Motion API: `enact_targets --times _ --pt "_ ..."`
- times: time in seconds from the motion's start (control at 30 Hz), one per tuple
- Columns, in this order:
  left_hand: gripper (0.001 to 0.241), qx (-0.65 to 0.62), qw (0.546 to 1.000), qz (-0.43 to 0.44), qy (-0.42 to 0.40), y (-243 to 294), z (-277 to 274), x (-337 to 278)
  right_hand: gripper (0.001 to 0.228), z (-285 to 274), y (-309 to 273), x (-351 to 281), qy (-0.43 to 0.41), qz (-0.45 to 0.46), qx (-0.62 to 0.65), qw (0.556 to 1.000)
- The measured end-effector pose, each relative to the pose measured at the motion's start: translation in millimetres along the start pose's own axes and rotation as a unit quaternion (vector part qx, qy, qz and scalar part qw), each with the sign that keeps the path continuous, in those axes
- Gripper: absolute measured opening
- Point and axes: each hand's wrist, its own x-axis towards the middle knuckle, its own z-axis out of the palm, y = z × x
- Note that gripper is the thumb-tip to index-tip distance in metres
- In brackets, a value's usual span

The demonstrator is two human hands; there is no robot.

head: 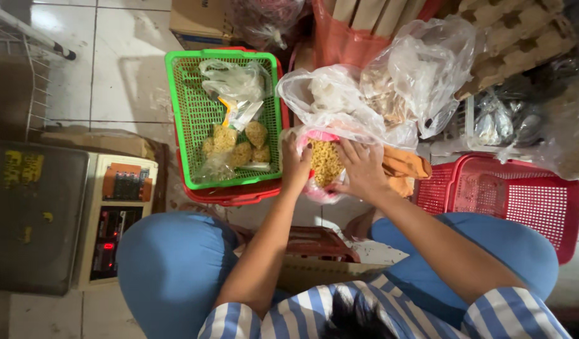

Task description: The person bags snacks from various containers and plastic bags into smaller clear plastic bags, weighs the bags on a digital scale, and ties them closed.

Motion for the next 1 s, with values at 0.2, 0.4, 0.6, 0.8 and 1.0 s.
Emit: enact_targets --times 0.2,0.4,0.6,0.8,1.0 --pt "0.074 -0.022 0.997 -0.067 -0.036 -18 46 5 0.107 30 32 30 -0.029 0.022 0.001 0.999" --pt "0.072 -0.073 0.997 -0.016 -0.026 18 22 10 0.107 18 36 37 0.003 0.011 0.027 1.000" --pt "0.064 -0.051 0.998 -0.020 0.017 67 -47 -3 0.085 -29 15 14 0.056 -0.019 0.073 0.996" --pt "0.028 0.064 0.988 -0.113 0.077 -41 -66 3 0.043 -50 10 -23 0.165 -0.027 0.164 0.972" --pt "0.031 0.357 0.931 0.011 -0.071 -108 -88 -8 0.040 -75 11 -20 0.152 -0.001 0.188 0.970"
